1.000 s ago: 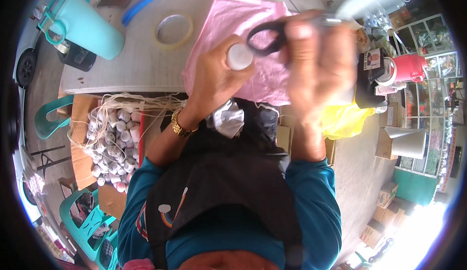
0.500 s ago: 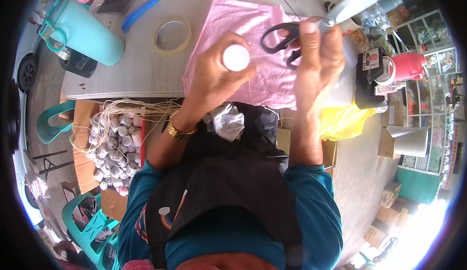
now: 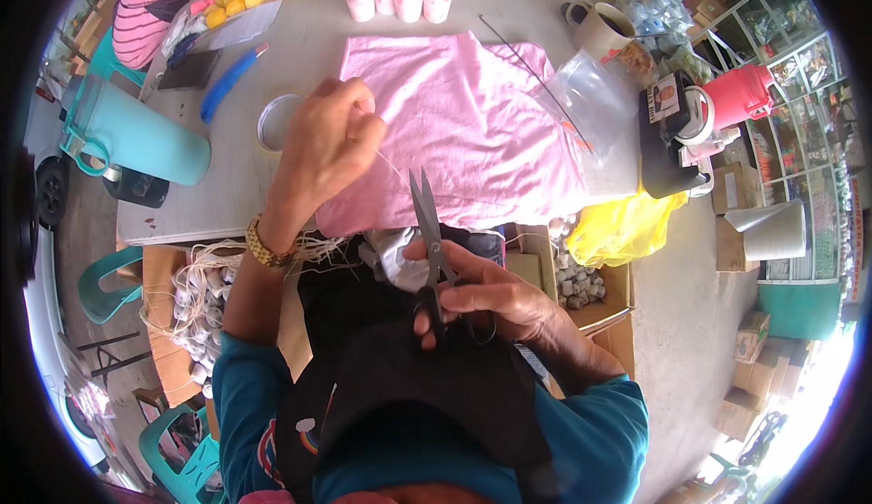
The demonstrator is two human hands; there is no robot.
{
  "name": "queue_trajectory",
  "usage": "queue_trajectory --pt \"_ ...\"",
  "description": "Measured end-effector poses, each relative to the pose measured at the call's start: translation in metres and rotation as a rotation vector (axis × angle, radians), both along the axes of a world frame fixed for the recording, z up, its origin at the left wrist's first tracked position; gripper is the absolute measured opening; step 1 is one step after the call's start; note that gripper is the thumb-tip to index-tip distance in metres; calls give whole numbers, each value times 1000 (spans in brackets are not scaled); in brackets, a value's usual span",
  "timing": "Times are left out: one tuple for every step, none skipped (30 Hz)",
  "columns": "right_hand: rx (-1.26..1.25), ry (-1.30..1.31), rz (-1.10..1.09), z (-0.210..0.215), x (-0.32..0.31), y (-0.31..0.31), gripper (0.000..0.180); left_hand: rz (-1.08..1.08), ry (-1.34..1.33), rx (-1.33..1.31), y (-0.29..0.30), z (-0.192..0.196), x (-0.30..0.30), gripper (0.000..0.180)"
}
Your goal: The person inserts a wick into small cylindrical candles, trims the excess wick with scissors, and places the finished candles on the table. The process is repeated for multiple candles.
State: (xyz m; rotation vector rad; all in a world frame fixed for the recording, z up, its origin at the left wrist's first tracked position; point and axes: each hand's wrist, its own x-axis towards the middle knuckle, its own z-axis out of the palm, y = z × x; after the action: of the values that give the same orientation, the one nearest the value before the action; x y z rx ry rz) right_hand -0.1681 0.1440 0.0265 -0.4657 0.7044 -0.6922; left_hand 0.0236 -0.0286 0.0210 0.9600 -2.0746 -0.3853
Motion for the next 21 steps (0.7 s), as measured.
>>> queue_trajectory --pt "0 -62 -23 3 -3 1 57 22 -140 56 -2 1 -2 14" --pt "1 -128 -9 6 -8 0 57 16 -244 39 -3 2 -7 14" --pt "-18 -250 -7 7 -12 -1 57 7 -334 30 -6 4 -9 14" --pt "-78 -282 -2 6 -16 -3 57 10 -457 39 -7 6 -9 15" --pt "-38 -139 -33 5 -19 -4 58 -48 -370 223 -13 9 -10 15" --pt "-22 -68 -99 2 -21 -5 58 -106 -289 424 -21 14 -8 16" --pt "-12 -7 -135 0 -23 -6 59 -167 -175 614 -31 19 -7 17" --pt "-53 -29 -171 -5 -23 -9 64 -242 324 900 -42 25 -2 26" --pt "-92 -145 -194 -8 -23 -9 66 -319 935 1063 -43 26 -3 33" --pt "-119 -256 -217 -12 -21 -11 68 -393 1096 1141 -46 28 2 36" --pt "-112 -353 -246 -14 -21 -10 71 -390 1264 1230 -45 29 3 39" --pt "-191 -483 -171 -18 -19 -13 75 -495 1229 1412 -41 27 2 38" --pt "-209 -463 -162 -19 -18 -11 74 -517 1193 1558 -32 23 0 38" --pt "-204 -444 -169 -20 -18 -11 73 -442 1133 1709 -21 17 -3 38" --pt "-192 -427 -176 -20 -17 -9 72 -571 1005 1744 -14 14 -7 37" --pt "-266 -323 -170 -20 -17 -8 68 -688 1062 1728 -7 10 -11 36" --pt "-292 -292 -189 -20 -17 -6 66 -765 1101 1738 -2 9 -14 35" --pt "-317 -250 -189 -18 -19 -4 64 -730 1097 1687 0 9 -15 34" --pt "-339 -216 -185 -18 -20 -3 63 -716 1085 1652 0 10 -15 33" --pt "-361 -134 -208 -17 -23 0 60 -782 1129 1618 -1 12 -14 32" --pt "-420 -130 -212 -17 -24 0 60 -713 1060 1577 -2 14 -13 33"
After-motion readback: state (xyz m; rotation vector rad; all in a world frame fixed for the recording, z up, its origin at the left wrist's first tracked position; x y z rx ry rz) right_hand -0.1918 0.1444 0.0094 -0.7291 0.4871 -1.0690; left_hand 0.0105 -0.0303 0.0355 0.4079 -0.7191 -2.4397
